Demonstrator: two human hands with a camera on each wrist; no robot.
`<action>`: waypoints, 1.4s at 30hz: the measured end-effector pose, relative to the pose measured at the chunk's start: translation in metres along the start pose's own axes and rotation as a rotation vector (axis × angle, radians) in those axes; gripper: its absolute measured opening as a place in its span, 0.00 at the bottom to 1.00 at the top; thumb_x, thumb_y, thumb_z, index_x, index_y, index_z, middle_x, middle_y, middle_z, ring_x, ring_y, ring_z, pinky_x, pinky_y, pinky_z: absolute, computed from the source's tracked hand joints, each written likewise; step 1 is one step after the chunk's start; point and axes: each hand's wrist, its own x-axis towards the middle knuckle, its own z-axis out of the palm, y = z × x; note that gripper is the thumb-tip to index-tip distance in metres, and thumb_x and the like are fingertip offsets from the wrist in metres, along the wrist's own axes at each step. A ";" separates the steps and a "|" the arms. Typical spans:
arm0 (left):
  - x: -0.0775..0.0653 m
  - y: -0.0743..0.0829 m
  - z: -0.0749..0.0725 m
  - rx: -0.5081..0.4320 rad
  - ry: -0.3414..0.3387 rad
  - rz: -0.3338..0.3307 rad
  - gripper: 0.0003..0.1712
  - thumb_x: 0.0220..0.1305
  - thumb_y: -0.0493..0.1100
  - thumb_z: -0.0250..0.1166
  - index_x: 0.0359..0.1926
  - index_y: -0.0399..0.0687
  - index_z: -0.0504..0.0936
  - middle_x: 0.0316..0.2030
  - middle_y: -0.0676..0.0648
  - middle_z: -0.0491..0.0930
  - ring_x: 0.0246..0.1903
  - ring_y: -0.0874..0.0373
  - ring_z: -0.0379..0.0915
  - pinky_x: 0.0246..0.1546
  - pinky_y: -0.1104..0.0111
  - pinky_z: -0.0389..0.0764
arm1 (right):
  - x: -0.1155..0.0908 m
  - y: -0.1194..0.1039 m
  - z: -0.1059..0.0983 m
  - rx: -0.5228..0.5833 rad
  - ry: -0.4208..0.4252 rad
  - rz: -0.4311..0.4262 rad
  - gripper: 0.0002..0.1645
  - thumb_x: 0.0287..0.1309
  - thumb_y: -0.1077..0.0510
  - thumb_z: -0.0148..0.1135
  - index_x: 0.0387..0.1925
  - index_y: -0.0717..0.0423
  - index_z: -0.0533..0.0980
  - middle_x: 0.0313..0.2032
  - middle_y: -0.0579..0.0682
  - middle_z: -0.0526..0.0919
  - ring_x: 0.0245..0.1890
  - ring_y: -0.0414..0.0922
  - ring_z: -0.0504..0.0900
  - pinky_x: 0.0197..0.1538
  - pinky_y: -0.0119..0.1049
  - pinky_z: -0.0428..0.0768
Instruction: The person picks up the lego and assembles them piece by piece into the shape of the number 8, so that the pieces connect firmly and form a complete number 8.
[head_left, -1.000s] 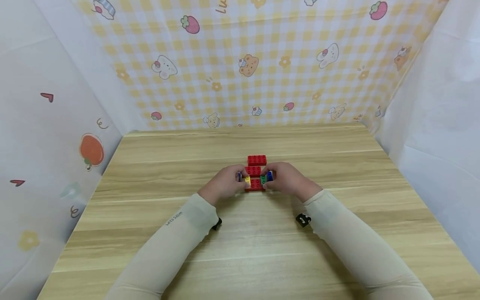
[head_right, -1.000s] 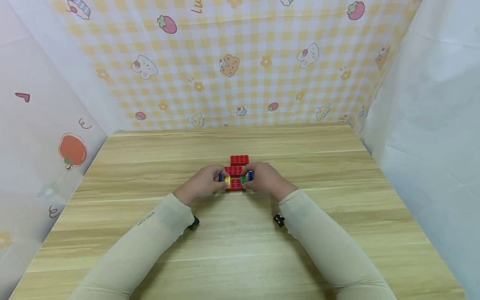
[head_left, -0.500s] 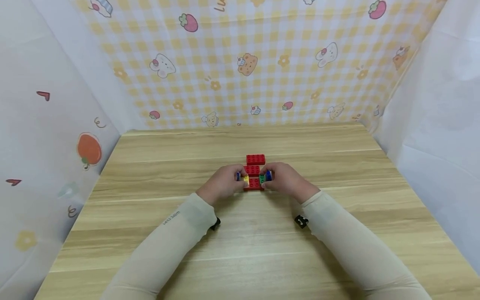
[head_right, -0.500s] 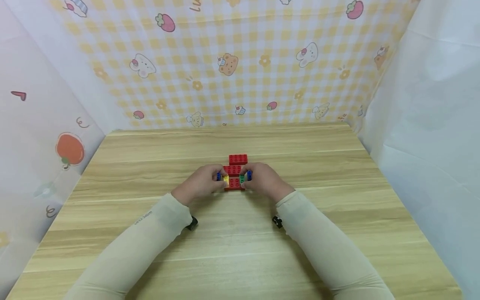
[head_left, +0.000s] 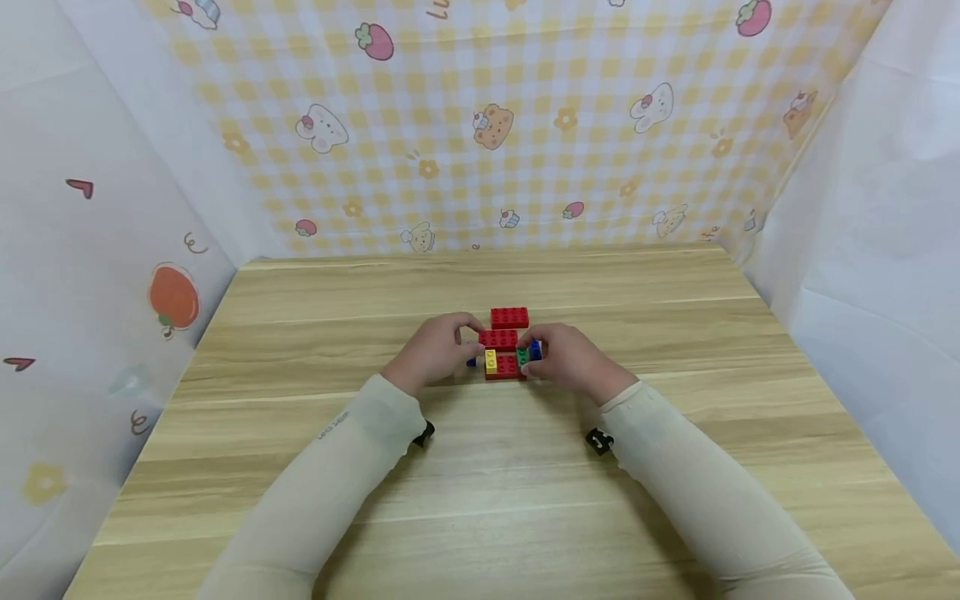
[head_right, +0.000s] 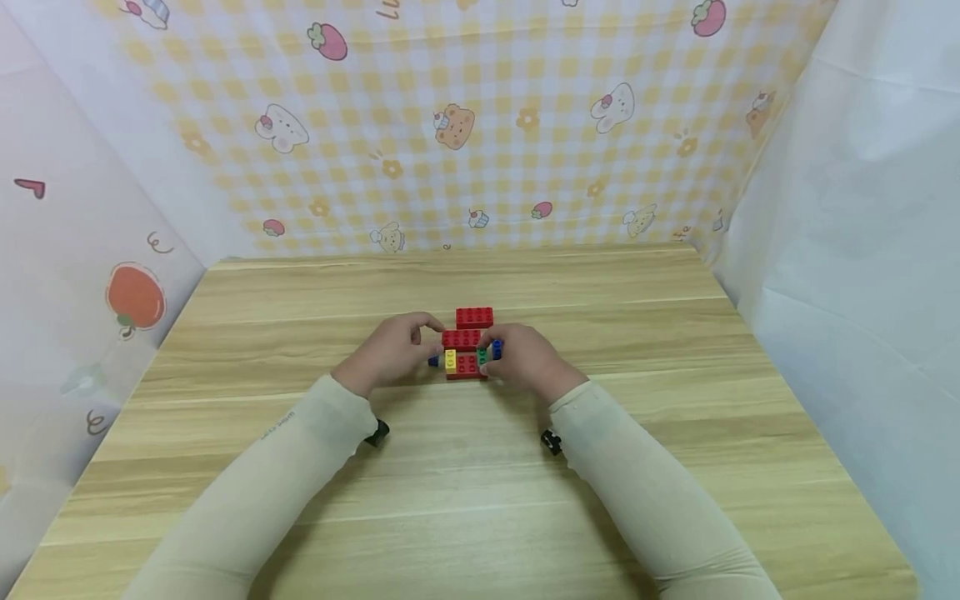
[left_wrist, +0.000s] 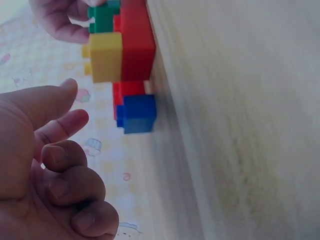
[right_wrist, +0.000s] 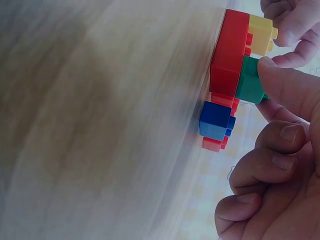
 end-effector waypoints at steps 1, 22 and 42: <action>0.002 -0.001 -0.001 0.000 -0.001 -0.010 0.20 0.76 0.50 0.66 0.64 0.55 0.80 0.31 0.44 0.77 0.20 0.55 0.72 0.24 0.63 0.75 | 0.000 0.000 0.000 -0.001 -0.001 0.000 0.21 0.63 0.56 0.76 0.56 0.52 0.82 0.31 0.50 0.79 0.31 0.46 0.75 0.35 0.39 0.75; 0.028 0.003 0.006 0.026 -0.035 -0.120 0.19 0.74 0.47 0.67 0.62 0.55 0.81 0.66 0.46 0.77 0.50 0.50 0.74 0.58 0.53 0.77 | 0.000 -0.001 -0.002 0.011 -0.010 0.005 0.21 0.64 0.56 0.75 0.57 0.51 0.82 0.32 0.50 0.79 0.32 0.46 0.75 0.35 0.39 0.75; 0.035 0.014 0.012 0.128 -0.026 -0.113 0.16 0.74 0.44 0.67 0.59 0.49 0.82 0.54 0.44 0.81 0.37 0.50 0.74 0.48 0.58 0.77 | 0.000 0.000 -0.002 0.020 -0.007 0.020 0.21 0.63 0.55 0.76 0.57 0.51 0.82 0.34 0.51 0.79 0.33 0.46 0.75 0.36 0.38 0.76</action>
